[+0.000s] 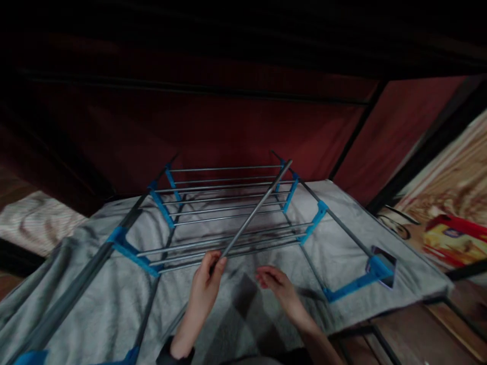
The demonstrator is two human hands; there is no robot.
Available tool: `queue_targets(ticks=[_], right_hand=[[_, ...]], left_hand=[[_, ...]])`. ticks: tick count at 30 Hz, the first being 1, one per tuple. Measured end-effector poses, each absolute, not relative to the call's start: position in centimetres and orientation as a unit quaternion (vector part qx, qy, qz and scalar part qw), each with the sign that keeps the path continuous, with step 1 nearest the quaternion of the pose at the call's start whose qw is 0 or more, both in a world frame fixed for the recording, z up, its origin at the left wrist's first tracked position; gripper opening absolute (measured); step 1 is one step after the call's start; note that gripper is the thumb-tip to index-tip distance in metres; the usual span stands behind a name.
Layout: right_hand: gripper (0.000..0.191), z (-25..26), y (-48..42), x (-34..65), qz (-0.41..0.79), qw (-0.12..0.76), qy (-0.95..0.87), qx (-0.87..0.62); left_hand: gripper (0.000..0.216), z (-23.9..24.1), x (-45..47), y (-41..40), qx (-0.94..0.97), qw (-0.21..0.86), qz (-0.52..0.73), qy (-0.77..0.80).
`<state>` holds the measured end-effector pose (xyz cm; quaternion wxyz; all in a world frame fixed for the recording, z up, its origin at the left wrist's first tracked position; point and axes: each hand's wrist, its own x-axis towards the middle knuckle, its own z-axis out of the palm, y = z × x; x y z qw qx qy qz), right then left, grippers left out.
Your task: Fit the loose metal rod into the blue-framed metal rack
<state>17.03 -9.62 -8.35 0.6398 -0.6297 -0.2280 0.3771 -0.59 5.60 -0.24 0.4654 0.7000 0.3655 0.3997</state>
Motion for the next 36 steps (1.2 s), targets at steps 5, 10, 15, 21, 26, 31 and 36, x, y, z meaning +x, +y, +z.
queue_targets(ticks=[5,10,15,21,26,31,36], right_hand=[[0.055,-3.3,-8.4,20.1,0.319,0.736,-0.171,-0.572],[0.046,0.4,-8.0,21.6,0.279,0.8,-0.129,-0.514],[0.048,1.6,-7.8,22.0,0.287,0.849,-0.081,-0.436],[0.046,1.2,-8.2,22.3,0.272,0.845,-0.083,-0.452],[0.039,0.5,-8.9,22.6,0.269,0.841,-0.087,-0.462],[0.038,-0.5,-9.3,23.2,0.259,0.842,-0.07,-0.468],[0.041,-1.5,-9.7,23.9,0.237,0.84,-0.052,-0.484]], left_hand=[[0.037,-1.4,-1.7,6.5,0.788,0.363,0.345,0.358],[0.037,-3.1,-2.3,6.9,0.829,0.328,0.311,0.33],[0.038,-4.1,-2.7,7.0,0.846,0.338,0.267,0.315],[0.042,-4.4,-3.0,7.1,0.853,0.381,0.198,0.298],[0.045,-5.2,-3.2,7.6,0.856,0.354,0.208,0.314],[0.053,-6.0,-3.3,7.9,0.872,0.327,0.244,0.269],[0.05,-7.0,-3.7,8.0,0.893,0.278,0.251,0.248]])
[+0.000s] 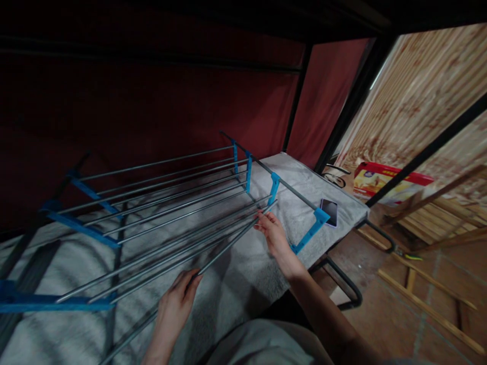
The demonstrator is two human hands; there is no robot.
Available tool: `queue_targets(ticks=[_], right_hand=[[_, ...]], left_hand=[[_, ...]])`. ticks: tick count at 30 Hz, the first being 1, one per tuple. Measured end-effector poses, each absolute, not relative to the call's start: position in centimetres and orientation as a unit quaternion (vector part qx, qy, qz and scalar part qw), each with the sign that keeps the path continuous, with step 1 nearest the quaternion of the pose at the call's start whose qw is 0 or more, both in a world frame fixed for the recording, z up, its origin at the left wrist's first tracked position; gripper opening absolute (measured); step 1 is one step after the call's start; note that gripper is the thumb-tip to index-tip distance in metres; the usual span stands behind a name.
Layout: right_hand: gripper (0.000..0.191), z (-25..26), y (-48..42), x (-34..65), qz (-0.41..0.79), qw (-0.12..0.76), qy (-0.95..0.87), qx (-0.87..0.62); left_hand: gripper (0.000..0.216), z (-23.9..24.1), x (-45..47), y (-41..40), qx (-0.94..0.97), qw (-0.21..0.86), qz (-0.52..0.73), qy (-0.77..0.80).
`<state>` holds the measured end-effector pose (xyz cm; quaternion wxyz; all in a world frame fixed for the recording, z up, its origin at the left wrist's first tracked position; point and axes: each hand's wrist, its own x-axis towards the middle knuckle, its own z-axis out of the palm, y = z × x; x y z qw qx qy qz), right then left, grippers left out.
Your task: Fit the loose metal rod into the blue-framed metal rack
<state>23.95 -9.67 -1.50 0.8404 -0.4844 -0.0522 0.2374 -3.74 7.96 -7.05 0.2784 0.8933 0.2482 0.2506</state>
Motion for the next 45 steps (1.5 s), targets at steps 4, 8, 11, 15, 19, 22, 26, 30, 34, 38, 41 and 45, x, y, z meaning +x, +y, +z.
queue_targets(ticks=[4,8,11,15,19,22,26,30,34,38,41,45], right_hand=[[0.042,-2.1,-10.1,24.6,0.229,0.844,-0.041,-0.484],[0.044,-2.7,-10.7,25.4,0.214,0.85,-0.034,-0.48],[0.043,-3.2,-11.1,26.2,0.204,0.855,-0.019,-0.476],[0.045,-3.9,-11.5,27.1,0.197,0.858,0.005,-0.474],[0.05,-4.4,-11.6,27.5,0.186,0.858,0.018,-0.479],[0.051,-4.6,-11.6,27.4,0.175,0.847,0.012,-0.502],[0.049,-4.8,-11.5,27.2,0.184,0.829,-0.012,-0.529],[0.046,-4.8,-11.5,27.0,0.197,0.829,-0.019,-0.524],[0.043,-4.7,-11.5,26.6,0.212,0.827,-0.008,-0.521],[0.044,-4.7,-11.6,26.0,0.227,0.824,-0.006,-0.519],[0.042,-4.8,-11.6,25.8,0.224,0.827,-0.002,-0.517],[0.039,-5.1,-11.9,26.2,0.208,0.828,0.002,-0.52]], left_hand=[[0.044,-8.2,-4.1,8.1,0.903,0.267,0.221,0.255],[0.039,-8.6,-4.3,8.1,0.898,0.278,0.195,0.28],[0.038,-8.8,-4.5,8.1,0.893,0.272,0.204,0.296],[0.04,-8.9,-5.1,8.3,0.886,0.269,0.237,0.293],[0.044,-8.7,-5.6,8.4,0.89,0.266,0.257,0.266],[0.047,-8.9,-5.7,8.5,0.898,0.264,0.252,0.245],[0.049,-9.7,-5.7,8.6,0.906,0.245,0.237,0.249],[0.045,-10.2,-5.9,8.7,0.912,0.241,0.224,0.246],[0.045,-9.9,-5.8,8.6,0.913,0.232,0.226,0.25],[0.045,-9.3,-5.4,8.2,0.908,0.243,0.229,0.252],[0.043,-9.0,-5.2,8.0,0.903,0.257,0.225,0.259],[0.045,-8.8,-5.4,8.2,0.895,0.276,0.223,0.27]])
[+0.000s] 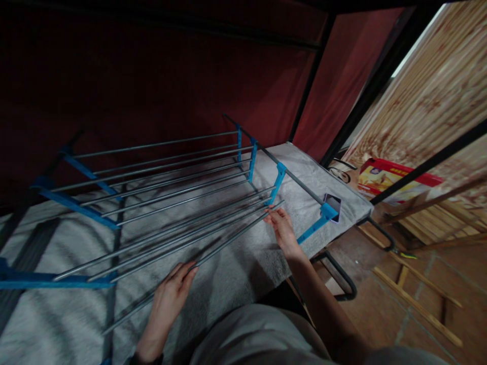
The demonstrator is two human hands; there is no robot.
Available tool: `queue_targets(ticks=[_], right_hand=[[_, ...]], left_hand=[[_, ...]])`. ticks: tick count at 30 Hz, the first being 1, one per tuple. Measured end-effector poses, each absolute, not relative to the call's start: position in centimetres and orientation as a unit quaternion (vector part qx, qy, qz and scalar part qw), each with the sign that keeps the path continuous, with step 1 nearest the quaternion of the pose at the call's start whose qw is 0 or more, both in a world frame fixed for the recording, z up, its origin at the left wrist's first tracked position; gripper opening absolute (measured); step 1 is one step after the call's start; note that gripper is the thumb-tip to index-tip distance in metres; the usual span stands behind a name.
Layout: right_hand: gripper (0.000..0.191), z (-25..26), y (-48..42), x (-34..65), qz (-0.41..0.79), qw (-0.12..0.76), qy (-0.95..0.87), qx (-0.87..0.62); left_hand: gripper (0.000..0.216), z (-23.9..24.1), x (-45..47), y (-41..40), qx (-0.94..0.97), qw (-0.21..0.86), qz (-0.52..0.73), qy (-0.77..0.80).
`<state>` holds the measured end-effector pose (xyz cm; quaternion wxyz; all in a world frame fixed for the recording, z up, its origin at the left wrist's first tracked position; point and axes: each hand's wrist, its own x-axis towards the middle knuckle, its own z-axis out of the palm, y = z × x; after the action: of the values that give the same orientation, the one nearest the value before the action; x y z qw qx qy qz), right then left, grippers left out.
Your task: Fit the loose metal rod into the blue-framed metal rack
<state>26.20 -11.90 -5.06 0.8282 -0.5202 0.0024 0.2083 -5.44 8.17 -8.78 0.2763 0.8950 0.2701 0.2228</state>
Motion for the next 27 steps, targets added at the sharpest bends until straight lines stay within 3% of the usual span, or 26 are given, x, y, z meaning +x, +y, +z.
queue_targets(ticks=[19,27], right_hand=[[0.036,-5.7,-12.9,27.1,0.213,0.828,0.002,-0.519],[0.04,-6.8,-14.0,28.4,0.182,0.837,0.018,-0.516]], left_hand=[[0.045,-9.3,-7.0,8.5,0.9,0.243,0.224,0.284],[0.034,-10.2,-11.5,9.6,0.889,0.159,0.237,0.357]])
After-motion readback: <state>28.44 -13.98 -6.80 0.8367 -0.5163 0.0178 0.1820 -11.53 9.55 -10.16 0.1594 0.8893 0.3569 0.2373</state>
